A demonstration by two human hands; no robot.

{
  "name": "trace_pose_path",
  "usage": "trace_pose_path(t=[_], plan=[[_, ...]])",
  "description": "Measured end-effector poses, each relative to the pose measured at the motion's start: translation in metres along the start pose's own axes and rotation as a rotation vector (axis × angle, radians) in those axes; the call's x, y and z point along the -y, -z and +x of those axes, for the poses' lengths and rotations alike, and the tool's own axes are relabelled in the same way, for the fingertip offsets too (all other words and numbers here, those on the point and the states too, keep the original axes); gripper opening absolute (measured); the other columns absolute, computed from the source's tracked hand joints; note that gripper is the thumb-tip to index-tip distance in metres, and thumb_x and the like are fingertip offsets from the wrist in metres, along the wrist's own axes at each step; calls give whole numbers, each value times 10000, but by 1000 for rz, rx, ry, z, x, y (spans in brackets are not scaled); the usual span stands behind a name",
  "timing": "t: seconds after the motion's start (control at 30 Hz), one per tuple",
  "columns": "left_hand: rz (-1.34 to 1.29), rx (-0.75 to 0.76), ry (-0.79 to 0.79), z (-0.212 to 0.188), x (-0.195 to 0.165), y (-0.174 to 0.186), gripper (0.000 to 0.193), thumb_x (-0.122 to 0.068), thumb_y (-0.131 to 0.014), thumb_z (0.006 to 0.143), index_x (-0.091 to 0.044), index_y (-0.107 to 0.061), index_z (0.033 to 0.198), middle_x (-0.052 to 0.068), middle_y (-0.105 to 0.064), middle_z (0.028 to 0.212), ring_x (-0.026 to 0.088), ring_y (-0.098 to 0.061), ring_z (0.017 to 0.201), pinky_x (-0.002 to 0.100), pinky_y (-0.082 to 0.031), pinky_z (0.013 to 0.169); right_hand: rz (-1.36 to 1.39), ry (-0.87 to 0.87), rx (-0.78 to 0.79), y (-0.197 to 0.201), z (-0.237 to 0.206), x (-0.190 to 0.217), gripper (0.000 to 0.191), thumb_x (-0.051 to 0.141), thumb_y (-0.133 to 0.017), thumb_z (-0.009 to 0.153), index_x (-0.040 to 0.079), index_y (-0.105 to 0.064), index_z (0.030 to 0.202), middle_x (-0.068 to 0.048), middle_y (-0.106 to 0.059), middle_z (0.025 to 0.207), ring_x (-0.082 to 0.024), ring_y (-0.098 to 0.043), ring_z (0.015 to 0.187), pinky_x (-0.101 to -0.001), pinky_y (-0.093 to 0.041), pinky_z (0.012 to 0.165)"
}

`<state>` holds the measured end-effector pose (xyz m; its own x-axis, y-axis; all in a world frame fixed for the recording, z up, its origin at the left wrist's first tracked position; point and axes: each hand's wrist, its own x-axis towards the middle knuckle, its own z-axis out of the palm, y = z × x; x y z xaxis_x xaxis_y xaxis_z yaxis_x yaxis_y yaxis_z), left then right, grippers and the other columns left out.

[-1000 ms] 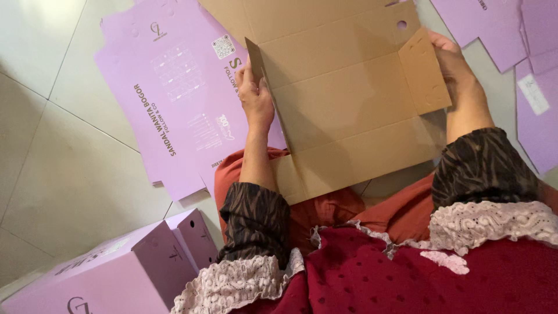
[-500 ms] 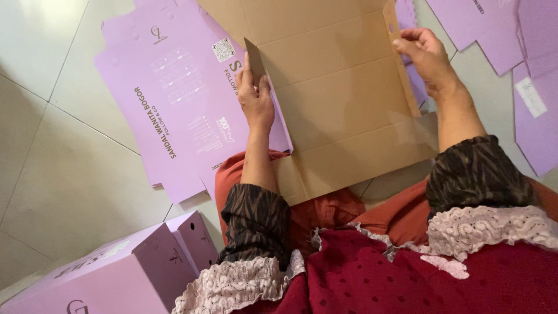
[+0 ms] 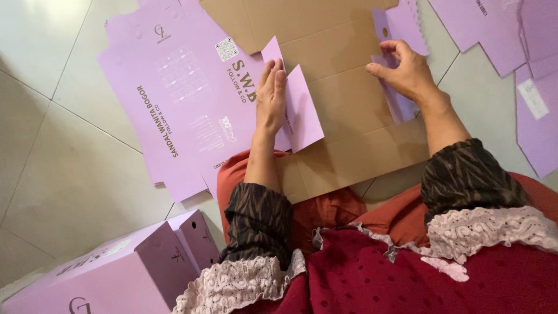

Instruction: The person sits on the floor and folds flat pre-cut cardboard blanks into purple shoeboxes, pressing the side panels and tabs into shape by hand, then folds the lid flaps and sets the finished box aside with other completed boxes.

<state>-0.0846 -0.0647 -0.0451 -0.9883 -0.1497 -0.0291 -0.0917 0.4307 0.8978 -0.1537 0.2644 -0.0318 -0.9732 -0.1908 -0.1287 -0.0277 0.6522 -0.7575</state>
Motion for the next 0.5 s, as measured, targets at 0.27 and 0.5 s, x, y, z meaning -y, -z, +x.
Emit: trace_pose_path(t=[0.27, 0.5], plan=[[484, 246, 215, 3, -17, -13, 758, -669, -261, 970, -234, -364, 1582, 33, -210, 1697, 395, -148, 1550, 727, -26, 1169, -150, 51, 0, -16, 1, -4, 760, 452, -817, 859, 10, -554, 1419, -237, -633, 1383, -387, -594, 1299, -448, -465, 1095], [535, 240, 199, 2, -13, -20, 858, -744, -367, 931, -207, -327, 1599, 51, -185, 1708, 387, -121, 1573, 721, -22, 1178, -385, 240, -73, -32, 0, -4, 782, 374, -850, 798, -13, -567, 1416, -321, -562, 1422, -487, -558, 1180, -489, -439, 1016]])
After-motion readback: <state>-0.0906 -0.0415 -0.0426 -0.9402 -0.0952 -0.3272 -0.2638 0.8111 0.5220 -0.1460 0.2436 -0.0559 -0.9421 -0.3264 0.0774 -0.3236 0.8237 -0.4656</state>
